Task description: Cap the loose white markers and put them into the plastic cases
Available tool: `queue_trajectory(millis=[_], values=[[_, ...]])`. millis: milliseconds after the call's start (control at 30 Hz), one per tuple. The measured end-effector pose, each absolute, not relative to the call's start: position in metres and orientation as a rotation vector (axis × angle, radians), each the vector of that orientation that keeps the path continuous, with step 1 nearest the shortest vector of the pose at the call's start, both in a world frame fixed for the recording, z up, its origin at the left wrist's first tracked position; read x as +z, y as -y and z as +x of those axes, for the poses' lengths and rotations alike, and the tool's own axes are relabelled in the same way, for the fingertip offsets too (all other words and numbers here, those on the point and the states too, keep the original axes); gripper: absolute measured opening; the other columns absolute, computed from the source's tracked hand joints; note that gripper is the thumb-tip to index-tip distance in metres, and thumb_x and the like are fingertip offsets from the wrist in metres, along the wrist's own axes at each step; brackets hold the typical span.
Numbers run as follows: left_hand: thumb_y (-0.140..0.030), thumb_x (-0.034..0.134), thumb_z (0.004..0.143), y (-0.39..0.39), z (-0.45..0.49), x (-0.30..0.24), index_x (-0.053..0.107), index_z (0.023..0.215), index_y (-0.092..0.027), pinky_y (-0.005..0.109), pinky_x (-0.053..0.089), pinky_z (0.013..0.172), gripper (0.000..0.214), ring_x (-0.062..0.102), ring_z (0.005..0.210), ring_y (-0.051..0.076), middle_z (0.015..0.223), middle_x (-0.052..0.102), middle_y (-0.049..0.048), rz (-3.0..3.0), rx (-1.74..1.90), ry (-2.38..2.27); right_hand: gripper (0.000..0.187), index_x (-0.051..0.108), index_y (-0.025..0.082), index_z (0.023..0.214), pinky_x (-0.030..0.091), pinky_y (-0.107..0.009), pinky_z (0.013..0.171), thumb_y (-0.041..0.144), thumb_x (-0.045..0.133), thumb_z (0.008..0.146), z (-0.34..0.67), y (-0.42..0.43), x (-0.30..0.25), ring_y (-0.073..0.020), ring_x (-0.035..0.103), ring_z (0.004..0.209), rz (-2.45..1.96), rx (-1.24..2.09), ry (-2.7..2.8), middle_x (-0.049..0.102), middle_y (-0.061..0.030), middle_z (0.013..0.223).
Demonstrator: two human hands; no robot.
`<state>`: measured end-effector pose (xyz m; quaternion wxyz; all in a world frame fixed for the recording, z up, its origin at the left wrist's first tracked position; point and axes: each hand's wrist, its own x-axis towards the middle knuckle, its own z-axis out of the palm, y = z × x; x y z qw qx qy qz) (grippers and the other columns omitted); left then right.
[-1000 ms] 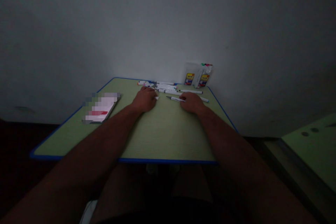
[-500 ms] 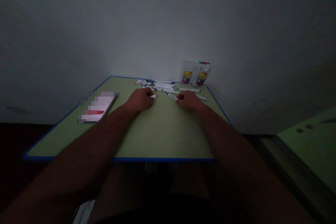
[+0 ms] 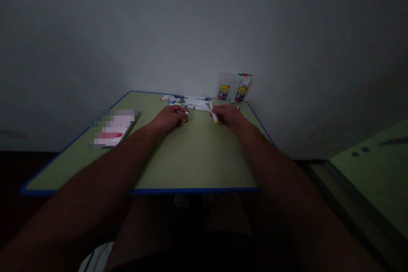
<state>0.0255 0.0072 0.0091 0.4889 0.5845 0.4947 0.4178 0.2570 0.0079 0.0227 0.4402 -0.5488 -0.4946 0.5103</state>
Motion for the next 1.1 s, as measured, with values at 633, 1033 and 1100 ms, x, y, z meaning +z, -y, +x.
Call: queue_trajectory(millis=[633, 1033, 1100], values=[[-0.011, 0.066, 0.079, -0.0083, 0.0234, 0.0123, 0.062, 0.068, -0.013, 0.021, 0.042, 0.046, 0.012, 0.051, 0.050, 0.009, 0.066, 0.064, 0.0069, 1.205, 0.967, -1.023, 0.019, 0.065, 0.014, 0.073, 0.031, -0.019, 0.040, 0.023, 0.072, 0.087, 0.2575, -0.0069, 0.0209, -0.0065, 0.051, 0.046, -1.335, 1.331, 1.200, 0.060, 0.0025, 0.055], [-0.010, 0.068, 0.078, -0.0046, 0.0245, 0.0167, 0.058, 0.068, -0.016, 0.022, 0.040, 0.047, 0.015, 0.050, 0.050, 0.009, 0.063, 0.059, 0.0024, 1.175, 0.959, -1.077, 0.029, 0.064, 0.015, 0.071, 0.031, -0.019, 0.039, 0.032, 0.065, 0.095, 0.2579, -0.0044, 0.0228, -0.0065, 0.050, 0.043, -1.362, 1.342, 1.232, 0.059, 0.0016, 0.054], [-0.010, 0.068, 0.079, -0.0040, 0.0245, 0.0180, 0.057, 0.066, -0.016, 0.022, 0.039, 0.046, 0.018, 0.049, 0.049, 0.008, 0.060, 0.057, 0.0011, 1.169, 0.954, -1.083, 0.030, 0.064, 0.015, 0.072, 0.031, -0.019, 0.039, 0.034, 0.065, 0.095, 0.2575, -0.0041, 0.0227, -0.0060, 0.046, 0.041, -1.373, 1.328, 1.252, 0.057, 0.0024, 0.052]])
